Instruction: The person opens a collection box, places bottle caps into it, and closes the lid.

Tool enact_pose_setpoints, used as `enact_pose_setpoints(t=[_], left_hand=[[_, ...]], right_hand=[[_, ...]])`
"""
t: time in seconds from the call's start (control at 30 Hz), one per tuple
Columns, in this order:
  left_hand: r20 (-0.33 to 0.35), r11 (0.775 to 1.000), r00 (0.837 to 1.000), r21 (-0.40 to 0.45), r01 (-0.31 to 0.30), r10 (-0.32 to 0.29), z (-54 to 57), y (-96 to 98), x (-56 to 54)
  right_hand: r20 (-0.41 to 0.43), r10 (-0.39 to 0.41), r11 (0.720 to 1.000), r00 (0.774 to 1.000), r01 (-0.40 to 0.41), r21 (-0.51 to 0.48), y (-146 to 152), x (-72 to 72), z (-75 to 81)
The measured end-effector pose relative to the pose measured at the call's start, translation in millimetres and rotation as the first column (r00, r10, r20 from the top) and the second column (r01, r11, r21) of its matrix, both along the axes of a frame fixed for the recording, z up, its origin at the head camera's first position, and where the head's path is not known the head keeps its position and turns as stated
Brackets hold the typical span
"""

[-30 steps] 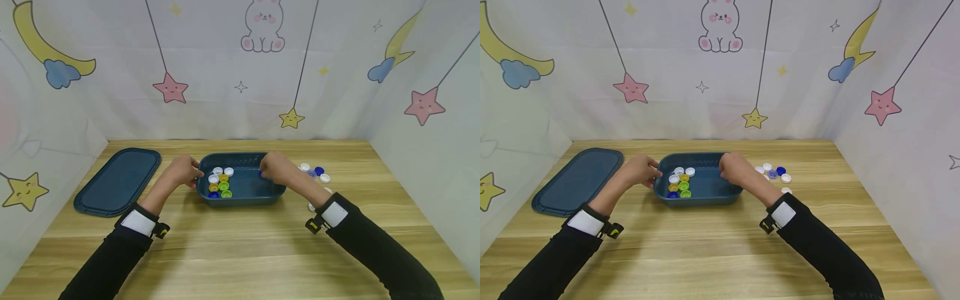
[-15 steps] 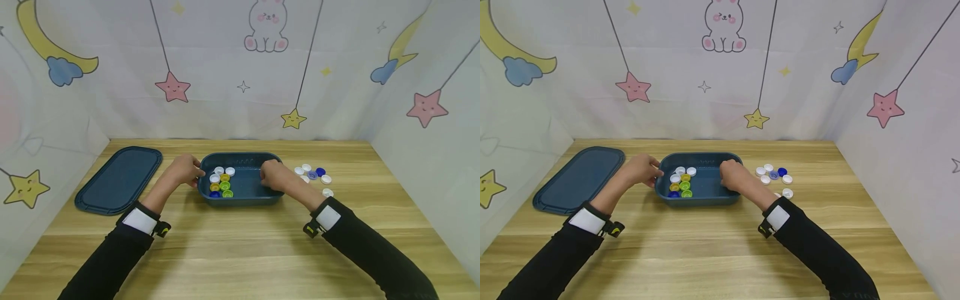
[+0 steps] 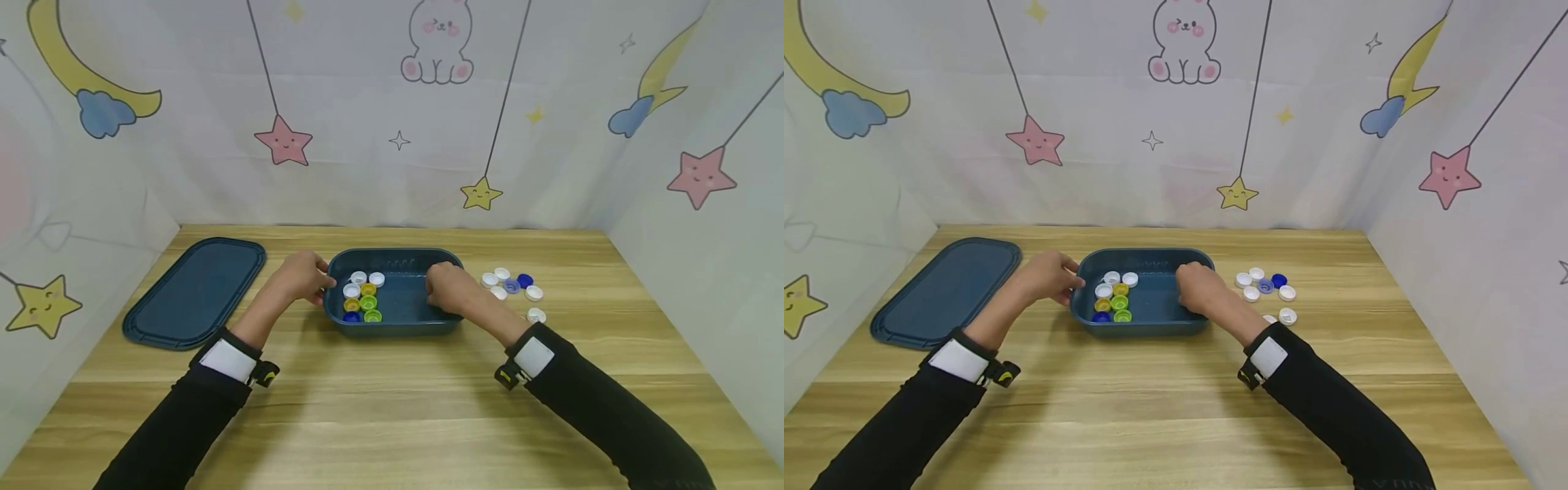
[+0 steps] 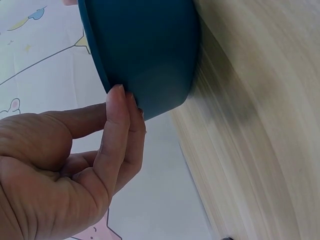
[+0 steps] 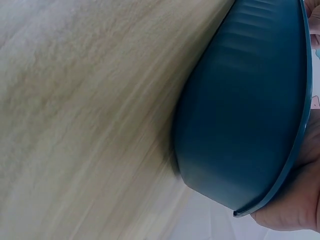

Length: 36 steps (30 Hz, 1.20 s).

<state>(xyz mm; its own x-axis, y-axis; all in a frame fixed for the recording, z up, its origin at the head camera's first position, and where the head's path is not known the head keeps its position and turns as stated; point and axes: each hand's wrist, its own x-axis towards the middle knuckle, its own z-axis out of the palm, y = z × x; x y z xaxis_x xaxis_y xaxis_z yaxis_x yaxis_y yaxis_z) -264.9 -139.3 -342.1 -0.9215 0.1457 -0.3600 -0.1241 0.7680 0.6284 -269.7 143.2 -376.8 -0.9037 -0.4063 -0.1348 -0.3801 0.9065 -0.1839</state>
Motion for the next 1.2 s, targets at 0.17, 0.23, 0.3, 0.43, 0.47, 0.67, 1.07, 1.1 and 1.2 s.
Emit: enact_pose_setpoints(t=[0.17,0.23,0.3,0.43,0.47,0.67,1.07,1.1,1.2], left_hand=[[0.002,1.000,1.000,-0.008,0.003,-0.003,-0.1,0.6,0.8],[0.006,1.000,1.000,-0.010,0.004,-0.004,0.4,1.0,1.3],[0.005,1.000,1.000,-0.012,0.005,-0.005,0.7,1.4,1.4],[0.001,1.000,1.000,-0.010,0.002,-0.002,0.8,2.0,1.3],[0.001,1.000,1.000,-0.010,0.001,-0.001,0.6,2.2,1.3],[0.009,1.000,1.000,-0.004,-0.006,0.006,-0.2,3.1,0.7],[0.000,1.000,1.000,-0.018,0.005,-0.005,0.8,1.6,0.5],[0.002,1.000,1.000,-0.018,0.005,-0.005,1.0,1.8,0.6],[0.003,1.000,1.000,-0.019,0.006,-0.006,1.6,2.8,0.8]], right_hand=[[-0.005,0.007,1.000,1.000,-0.007,-0.009,1,0.9,-2.0],[-0.015,0.005,1.000,1.000,-0.005,-0.013,1,1.1,-2.2],[-0.030,0.008,1.000,1.000,-0.009,-0.019,2,0.9,-1.9],[-0.047,0.025,0.998,0.999,-0.028,-0.053,4,0.0,0.2],[-0.045,0.024,0.997,0.999,-0.027,-0.071,5,0.0,1.1],[0.010,-0.042,0.980,0.999,0.043,-0.194,14,1.6,13.7],[0.015,-0.197,0.929,0.980,0.192,-0.318,76,0.7,58.8],[0.013,-0.204,0.931,0.979,0.198,-0.306,81,1.6,59.9],[0.009,-0.232,0.938,0.973,0.226,-0.262,97,4.8,60.8]])
